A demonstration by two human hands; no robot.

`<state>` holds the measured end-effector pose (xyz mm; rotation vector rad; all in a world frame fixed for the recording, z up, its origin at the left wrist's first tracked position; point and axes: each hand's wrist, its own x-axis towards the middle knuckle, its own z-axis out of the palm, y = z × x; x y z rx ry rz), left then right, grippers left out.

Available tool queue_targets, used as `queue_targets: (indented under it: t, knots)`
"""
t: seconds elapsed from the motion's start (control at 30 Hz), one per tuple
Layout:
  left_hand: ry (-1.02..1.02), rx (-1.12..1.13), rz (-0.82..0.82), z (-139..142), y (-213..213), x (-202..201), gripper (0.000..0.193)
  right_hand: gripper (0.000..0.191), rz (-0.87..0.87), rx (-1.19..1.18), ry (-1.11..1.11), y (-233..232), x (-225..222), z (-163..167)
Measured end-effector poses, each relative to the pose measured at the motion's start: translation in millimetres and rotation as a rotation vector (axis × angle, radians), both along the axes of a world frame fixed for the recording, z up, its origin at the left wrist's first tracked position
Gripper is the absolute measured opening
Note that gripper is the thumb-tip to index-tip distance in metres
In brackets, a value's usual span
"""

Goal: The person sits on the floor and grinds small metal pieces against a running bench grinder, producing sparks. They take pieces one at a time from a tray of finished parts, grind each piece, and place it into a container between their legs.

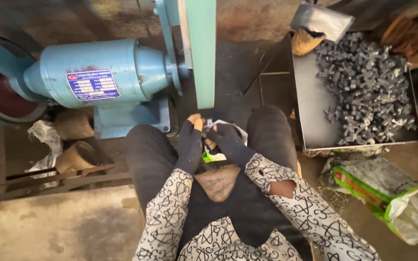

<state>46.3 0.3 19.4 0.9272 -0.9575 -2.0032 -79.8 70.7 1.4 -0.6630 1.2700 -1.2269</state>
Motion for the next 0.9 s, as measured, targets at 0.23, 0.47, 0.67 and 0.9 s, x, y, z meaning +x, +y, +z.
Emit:
queue_targets:
  t: [0.23,0.47,0.67,0.9]
  knots:
    - [-0.241,-0.472,0.098,-31,-12,-3,0.024,0.016,0.022,-0.176,0.343,-27,-13,16]
    - [-0.332,-0.156,0.008,-9,-19,-8,0.028,0.019,0.029,0.089,0.146,-30,-18,3]
    - [-0.396,-0.244,0.032,-2,-13,-4,0.031,0.020,0.075,-0.144,0.493,-24,-20,-4]
    - [-0.515,-0.629,0.037,-15,-12,-4,0.027,0.018,-0.020,-0.138,0.362,-21,-28,15]
